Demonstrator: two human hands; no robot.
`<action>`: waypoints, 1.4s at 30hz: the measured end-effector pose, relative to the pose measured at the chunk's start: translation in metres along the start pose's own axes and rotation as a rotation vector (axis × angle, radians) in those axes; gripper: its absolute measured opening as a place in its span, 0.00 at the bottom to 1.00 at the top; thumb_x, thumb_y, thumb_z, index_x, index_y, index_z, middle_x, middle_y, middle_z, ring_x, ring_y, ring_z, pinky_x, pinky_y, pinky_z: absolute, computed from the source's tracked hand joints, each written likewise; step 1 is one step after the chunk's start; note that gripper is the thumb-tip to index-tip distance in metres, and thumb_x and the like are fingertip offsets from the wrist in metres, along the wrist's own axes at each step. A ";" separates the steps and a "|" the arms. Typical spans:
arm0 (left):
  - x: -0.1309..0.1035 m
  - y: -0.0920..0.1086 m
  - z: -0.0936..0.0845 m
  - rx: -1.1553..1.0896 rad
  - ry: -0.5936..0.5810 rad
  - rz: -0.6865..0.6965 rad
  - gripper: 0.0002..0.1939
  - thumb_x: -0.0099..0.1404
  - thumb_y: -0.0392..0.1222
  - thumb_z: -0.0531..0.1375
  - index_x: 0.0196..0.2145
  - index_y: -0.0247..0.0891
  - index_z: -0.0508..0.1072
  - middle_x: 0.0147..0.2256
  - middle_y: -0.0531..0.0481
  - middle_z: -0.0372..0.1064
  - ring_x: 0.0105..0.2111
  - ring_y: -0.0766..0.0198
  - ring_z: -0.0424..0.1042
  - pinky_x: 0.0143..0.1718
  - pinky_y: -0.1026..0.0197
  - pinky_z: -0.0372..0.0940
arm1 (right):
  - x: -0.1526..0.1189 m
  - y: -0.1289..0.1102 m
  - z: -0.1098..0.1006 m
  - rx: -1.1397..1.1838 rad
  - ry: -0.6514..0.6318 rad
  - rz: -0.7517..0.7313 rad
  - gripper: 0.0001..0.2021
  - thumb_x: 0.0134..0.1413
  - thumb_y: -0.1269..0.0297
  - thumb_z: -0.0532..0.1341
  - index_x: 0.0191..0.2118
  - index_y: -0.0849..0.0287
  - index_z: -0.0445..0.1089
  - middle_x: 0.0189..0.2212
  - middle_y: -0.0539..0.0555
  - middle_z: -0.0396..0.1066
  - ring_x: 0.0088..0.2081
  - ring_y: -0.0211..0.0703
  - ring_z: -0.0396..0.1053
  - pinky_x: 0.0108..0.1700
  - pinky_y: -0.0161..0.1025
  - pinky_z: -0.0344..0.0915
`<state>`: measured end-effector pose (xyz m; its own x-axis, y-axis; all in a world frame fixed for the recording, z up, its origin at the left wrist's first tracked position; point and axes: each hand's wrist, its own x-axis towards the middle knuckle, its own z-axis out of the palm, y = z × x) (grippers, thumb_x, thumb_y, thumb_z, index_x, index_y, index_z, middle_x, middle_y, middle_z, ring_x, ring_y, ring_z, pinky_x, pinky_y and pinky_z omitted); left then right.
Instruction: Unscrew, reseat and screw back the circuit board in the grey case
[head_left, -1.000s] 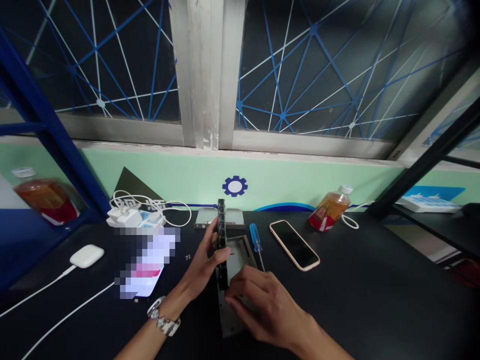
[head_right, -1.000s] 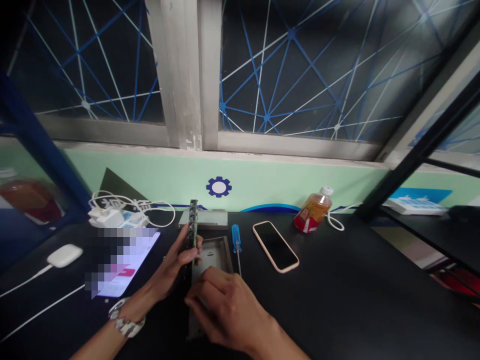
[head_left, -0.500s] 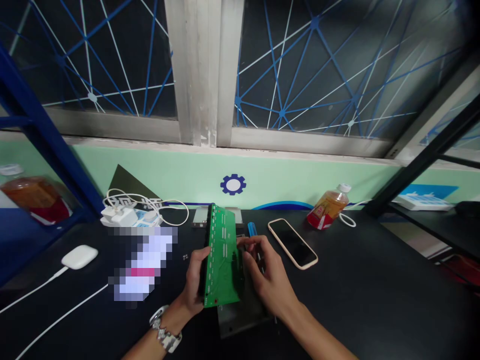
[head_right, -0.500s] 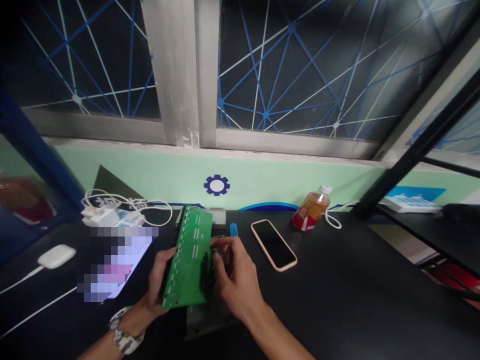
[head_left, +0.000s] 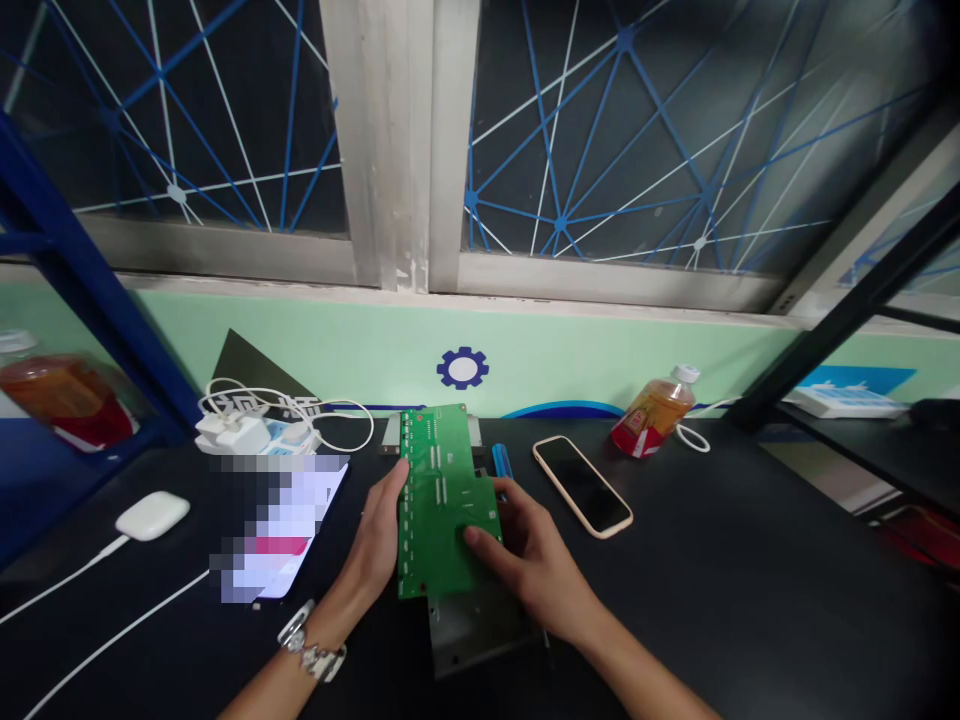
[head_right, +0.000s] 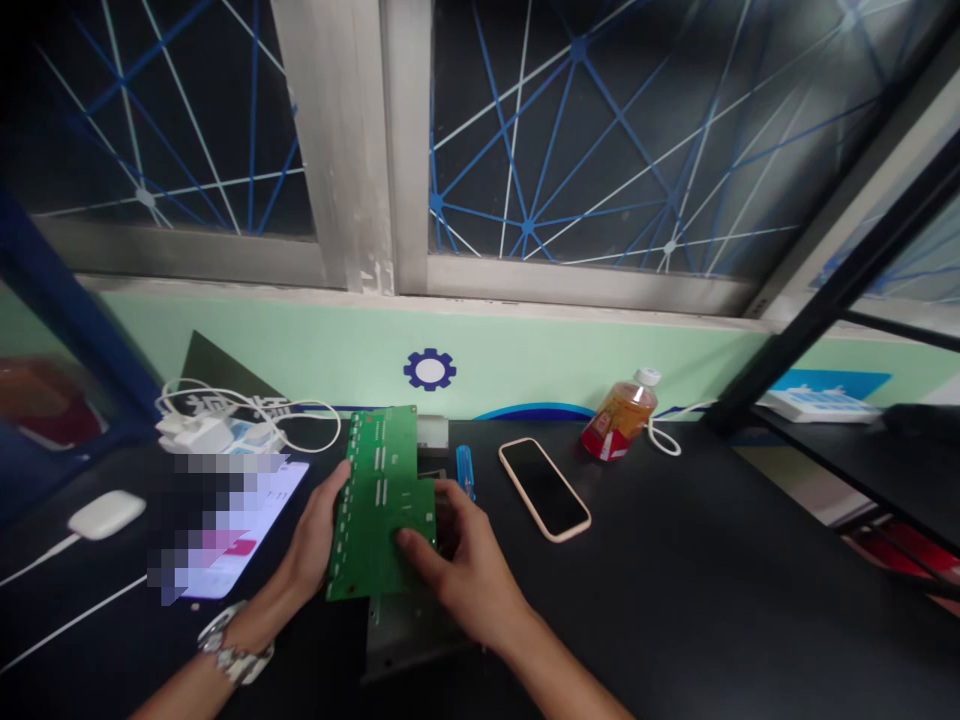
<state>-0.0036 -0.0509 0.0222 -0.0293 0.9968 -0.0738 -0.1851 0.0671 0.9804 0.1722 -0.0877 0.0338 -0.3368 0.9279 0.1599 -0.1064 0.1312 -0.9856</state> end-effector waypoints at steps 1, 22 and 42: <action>0.001 0.000 0.001 0.063 0.035 0.030 0.29 0.63 0.64 0.56 0.43 0.34 0.76 0.33 0.46 0.77 0.36 0.51 0.74 0.38 0.55 0.67 | -0.001 -0.001 0.002 0.030 -0.001 0.002 0.16 0.61 0.57 0.62 0.51 0.55 0.60 0.43 0.56 0.73 0.42 0.43 0.74 0.45 0.43 0.71; -0.002 -0.020 0.009 0.116 -0.023 -0.008 0.31 0.62 0.71 0.50 0.27 0.37 0.68 0.18 0.54 0.63 0.17 0.63 0.62 0.20 0.62 0.59 | -0.020 -0.008 0.015 -0.029 -0.210 0.008 0.50 0.37 0.65 0.77 0.64 0.46 0.50 0.50 0.56 0.67 0.48 0.50 0.68 0.50 0.48 0.68; -0.005 0.008 0.005 0.050 -0.100 0.286 0.19 0.70 0.53 0.54 0.48 0.38 0.74 0.49 0.47 0.74 0.52 0.54 0.68 0.56 0.56 0.59 | 0.001 0.014 -0.003 -0.144 -0.001 -0.011 0.26 0.64 0.63 0.59 0.66 0.51 0.55 0.62 0.57 0.61 0.63 0.51 0.60 0.63 0.52 0.56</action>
<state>-0.0002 -0.0547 0.0308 0.0236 0.9746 0.2228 -0.1348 -0.2178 0.9666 0.1734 -0.0842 0.0196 -0.3373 0.9257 0.1711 0.0249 0.1905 -0.9814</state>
